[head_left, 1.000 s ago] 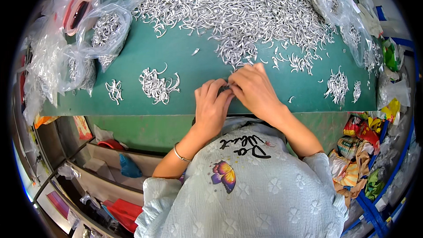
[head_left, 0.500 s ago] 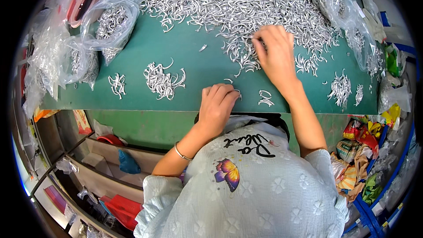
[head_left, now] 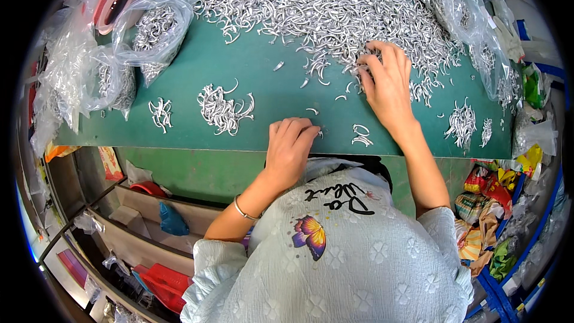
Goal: The person sorts small silver metal pieces on a green table by hand, moving them from a large central pile into smaller clusters.
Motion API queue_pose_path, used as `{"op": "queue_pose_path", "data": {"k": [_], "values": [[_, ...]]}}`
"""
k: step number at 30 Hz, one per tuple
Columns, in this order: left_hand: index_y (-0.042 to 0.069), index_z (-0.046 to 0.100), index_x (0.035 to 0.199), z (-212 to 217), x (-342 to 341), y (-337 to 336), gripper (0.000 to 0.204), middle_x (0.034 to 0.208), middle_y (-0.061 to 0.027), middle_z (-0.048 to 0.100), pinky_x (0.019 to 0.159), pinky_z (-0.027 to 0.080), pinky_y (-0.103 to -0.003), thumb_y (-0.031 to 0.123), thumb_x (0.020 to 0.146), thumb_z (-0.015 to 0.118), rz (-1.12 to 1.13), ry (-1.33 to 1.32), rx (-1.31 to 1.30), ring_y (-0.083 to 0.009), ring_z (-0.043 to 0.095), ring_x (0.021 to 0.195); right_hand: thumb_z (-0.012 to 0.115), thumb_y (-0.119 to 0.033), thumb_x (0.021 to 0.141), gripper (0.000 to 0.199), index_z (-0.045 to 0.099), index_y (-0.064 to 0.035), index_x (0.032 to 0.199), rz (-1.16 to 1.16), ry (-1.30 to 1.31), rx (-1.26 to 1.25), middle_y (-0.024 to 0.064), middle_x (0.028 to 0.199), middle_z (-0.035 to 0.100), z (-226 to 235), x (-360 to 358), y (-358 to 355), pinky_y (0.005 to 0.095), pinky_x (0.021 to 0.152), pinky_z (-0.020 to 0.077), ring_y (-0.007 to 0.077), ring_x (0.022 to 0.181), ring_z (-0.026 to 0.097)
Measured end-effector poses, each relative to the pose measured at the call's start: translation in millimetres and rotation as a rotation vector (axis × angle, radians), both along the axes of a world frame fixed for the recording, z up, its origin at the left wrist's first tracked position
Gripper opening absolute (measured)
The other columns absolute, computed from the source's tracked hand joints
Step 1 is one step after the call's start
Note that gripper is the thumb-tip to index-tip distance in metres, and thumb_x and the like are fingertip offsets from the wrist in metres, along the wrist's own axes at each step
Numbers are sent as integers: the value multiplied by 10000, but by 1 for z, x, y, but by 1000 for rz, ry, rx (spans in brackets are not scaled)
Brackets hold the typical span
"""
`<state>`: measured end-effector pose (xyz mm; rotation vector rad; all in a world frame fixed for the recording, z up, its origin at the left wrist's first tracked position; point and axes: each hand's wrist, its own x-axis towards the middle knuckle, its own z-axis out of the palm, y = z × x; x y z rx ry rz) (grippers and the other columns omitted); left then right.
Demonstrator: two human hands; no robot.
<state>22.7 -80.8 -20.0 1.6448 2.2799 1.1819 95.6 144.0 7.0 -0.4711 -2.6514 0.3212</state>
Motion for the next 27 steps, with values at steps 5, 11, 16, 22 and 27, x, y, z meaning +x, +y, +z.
{"op": "queue_pose_path", "data": {"k": [5,11,16,22,27], "values": [[16,642,1009,2,1,2,266,979,-84,596,793,391,-383,4,744,657,23,-16,10,-258,579,926,751,-135,761,289,615,-86,1012,426,-98,-241,101,1290,522,4,-9,-43,467,1027,336,323,1271,436],[21,642,1005,1,1,-2,274,971,-81,593,792,389,-384,-16,735,668,36,-13,24,-259,575,905,707,-107,775,192,605,-82,935,228,-58,54,87,1238,542,-14,10,8,465,985,344,307,1234,459],[21,644,999,3,1,-1,271,969,-81,593,790,387,-384,-19,732,673,51,-24,28,-256,572,898,708,-94,762,182,607,-83,913,-36,-33,197,93,1151,558,-1,17,25,478,940,338,304,1142,490],[30,660,967,3,2,4,232,944,-68,600,783,386,-376,-11,743,703,63,-28,34,-247,568,866,684,-98,792,110,618,-65,874,42,-40,78,69,1019,550,1,-19,-21,452,884,341,259,1003,499],[38,667,953,5,1,3,214,934,-59,603,776,381,-369,-10,750,712,69,-43,19,-242,564,846,675,-97,801,106,619,-49,877,32,-83,52,72,1015,549,2,-12,-20,458,901,337,260,1005,499]]}}
